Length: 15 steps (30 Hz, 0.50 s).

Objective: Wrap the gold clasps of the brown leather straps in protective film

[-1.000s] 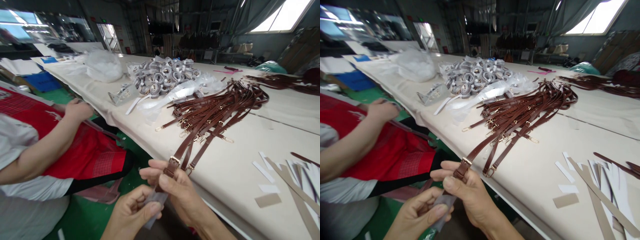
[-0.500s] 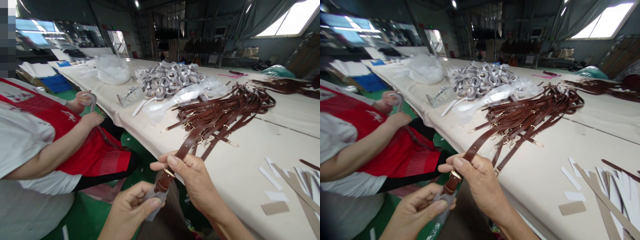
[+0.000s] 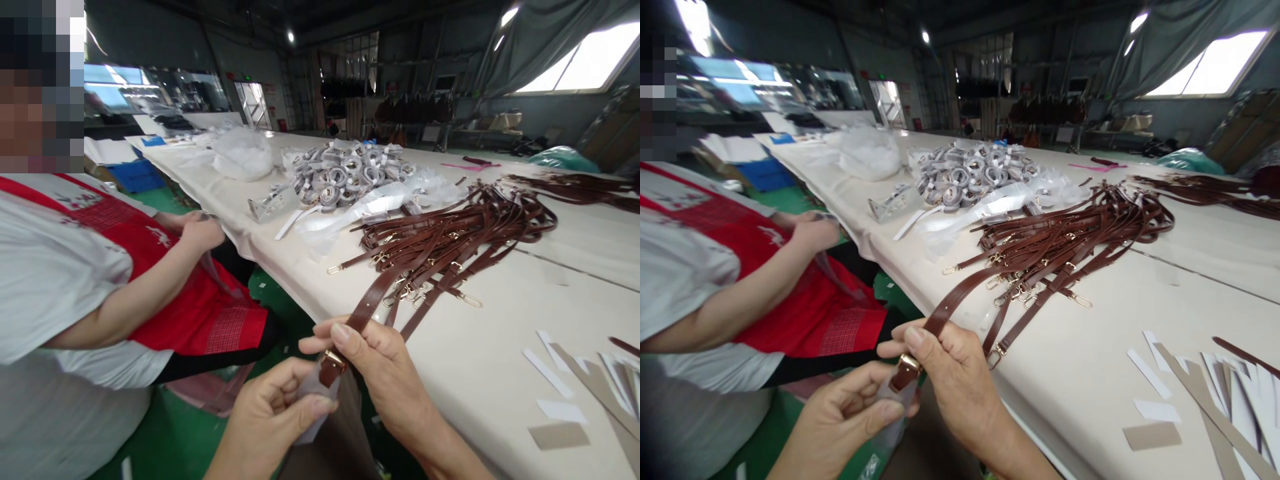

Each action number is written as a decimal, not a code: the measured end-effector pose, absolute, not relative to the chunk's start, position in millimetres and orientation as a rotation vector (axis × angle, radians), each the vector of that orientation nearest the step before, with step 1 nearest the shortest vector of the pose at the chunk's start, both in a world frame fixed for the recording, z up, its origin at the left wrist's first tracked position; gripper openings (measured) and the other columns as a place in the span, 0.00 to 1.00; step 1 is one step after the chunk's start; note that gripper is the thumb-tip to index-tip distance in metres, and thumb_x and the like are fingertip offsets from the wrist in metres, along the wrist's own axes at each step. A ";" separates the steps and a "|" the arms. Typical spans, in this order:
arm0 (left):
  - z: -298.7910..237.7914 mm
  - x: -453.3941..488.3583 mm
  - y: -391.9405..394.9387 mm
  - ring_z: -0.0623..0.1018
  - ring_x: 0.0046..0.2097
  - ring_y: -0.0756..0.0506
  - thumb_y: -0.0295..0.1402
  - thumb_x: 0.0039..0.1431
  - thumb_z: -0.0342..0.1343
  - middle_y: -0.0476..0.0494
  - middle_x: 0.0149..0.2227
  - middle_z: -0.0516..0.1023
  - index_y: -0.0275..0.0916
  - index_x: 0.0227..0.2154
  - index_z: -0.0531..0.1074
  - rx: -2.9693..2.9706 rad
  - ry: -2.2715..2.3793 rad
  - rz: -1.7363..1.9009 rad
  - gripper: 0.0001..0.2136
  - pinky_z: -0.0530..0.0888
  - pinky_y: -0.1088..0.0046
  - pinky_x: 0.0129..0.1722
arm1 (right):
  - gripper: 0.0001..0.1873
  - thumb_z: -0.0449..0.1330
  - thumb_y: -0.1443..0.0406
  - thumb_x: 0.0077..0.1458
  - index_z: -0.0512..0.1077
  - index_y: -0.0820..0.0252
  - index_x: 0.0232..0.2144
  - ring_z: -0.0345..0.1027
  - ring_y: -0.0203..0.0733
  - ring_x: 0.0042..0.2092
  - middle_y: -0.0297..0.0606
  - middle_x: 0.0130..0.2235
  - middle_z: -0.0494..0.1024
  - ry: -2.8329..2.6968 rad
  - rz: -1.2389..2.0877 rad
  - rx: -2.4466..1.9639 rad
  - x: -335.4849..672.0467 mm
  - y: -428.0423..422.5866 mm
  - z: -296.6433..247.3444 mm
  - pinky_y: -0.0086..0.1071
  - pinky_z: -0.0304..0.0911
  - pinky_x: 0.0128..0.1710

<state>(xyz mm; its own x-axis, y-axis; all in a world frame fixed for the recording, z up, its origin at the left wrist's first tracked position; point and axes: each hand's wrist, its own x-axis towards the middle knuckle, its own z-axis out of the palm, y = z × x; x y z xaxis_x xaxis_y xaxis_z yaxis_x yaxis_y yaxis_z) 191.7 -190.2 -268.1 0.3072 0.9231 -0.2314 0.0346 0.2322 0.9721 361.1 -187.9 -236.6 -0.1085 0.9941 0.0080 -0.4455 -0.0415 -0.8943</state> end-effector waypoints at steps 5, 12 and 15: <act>-266.5 193.3 -185.6 0.77 0.31 0.49 0.44 0.48 0.71 0.50 0.29 0.80 0.40 0.34 0.80 1.162 0.996 0.835 0.15 0.72 0.80 0.32 | 0.19 0.63 0.51 0.60 0.80 0.60 0.41 0.74 0.38 0.31 0.45 0.40 0.85 -0.959 1.462 -0.844 359.1 -189.4 -236.5 0.24 0.66 0.26; -269.8 194.4 -183.4 0.78 0.33 0.50 0.40 0.52 0.69 0.49 0.32 0.82 0.40 0.38 0.81 1.152 0.913 0.899 0.12 0.73 0.82 0.33 | 0.20 0.60 0.51 0.62 0.81 0.56 0.47 0.74 0.38 0.33 0.40 0.38 0.84 -1.098 1.467 -0.879 354.8 -191.0 -249.0 0.27 0.66 0.29; -270.0 196.7 -181.7 0.80 0.37 0.48 0.40 0.52 0.69 0.48 0.35 0.83 0.41 0.39 0.81 1.167 0.898 0.923 0.13 0.75 0.78 0.39 | 0.19 0.61 0.53 0.62 0.80 0.55 0.48 0.76 0.43 0.42 0.39 0.41 0.84 -1.163 1.485 -0.893 352.6 -193.4 -257.5 0.32 0.68 0.43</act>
